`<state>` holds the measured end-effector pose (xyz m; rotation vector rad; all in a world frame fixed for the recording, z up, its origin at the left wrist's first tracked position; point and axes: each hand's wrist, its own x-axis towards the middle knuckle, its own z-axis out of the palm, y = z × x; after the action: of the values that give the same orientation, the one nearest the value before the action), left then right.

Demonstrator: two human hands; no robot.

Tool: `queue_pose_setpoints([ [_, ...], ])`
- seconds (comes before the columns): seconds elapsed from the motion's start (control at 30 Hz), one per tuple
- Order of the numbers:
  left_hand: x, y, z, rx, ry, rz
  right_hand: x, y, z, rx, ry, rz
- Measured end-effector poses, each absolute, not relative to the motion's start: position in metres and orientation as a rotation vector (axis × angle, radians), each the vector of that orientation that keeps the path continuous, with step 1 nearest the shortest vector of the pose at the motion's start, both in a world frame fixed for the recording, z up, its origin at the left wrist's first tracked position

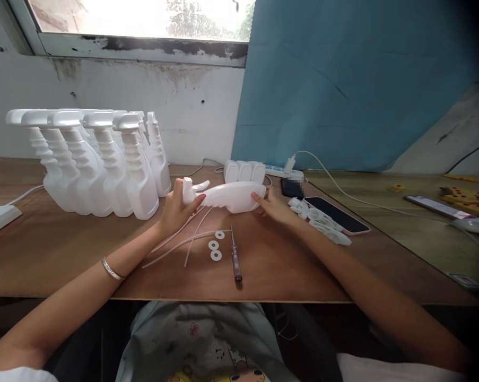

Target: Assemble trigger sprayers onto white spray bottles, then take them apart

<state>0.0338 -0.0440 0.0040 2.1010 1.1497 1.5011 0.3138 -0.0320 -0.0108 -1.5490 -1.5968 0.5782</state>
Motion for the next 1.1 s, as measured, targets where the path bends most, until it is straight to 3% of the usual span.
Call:
queue_pose_setpoints([
  [0.13,0.039,-0.046,0.009,1.935,1.142,1.529,0.272,-0.053,0.0,-1.333,-1.96,-0.315],
  [0.33,0.043,-0.054,0.013,1.953,1.096,1.443,0.209,-0.048,0.016,-1.009,-2.267,-0.746],
  [0.47,0.041,-0.049,0.012,1.906,0.971,1.472,0.201,-0.025,0.023,-0.905,-2.253,-0.834],
  [0.6,0.033,-0.033,0.009,1.749,1.05,1.457,0.216,-0.008,0.041,-1.079,-2.07,-0.81],
  [0.83,0.028,-0.027,0.0,2.333,1.58,0.453,0.241,0.021,0.068,-1.263,-1.811,-0.486],
  [1.1,0.032,-0.032,-0.009,2.612,1.417,0.147,0.219,0.068,0.082,-1.185,-1.651,-0.292],
])
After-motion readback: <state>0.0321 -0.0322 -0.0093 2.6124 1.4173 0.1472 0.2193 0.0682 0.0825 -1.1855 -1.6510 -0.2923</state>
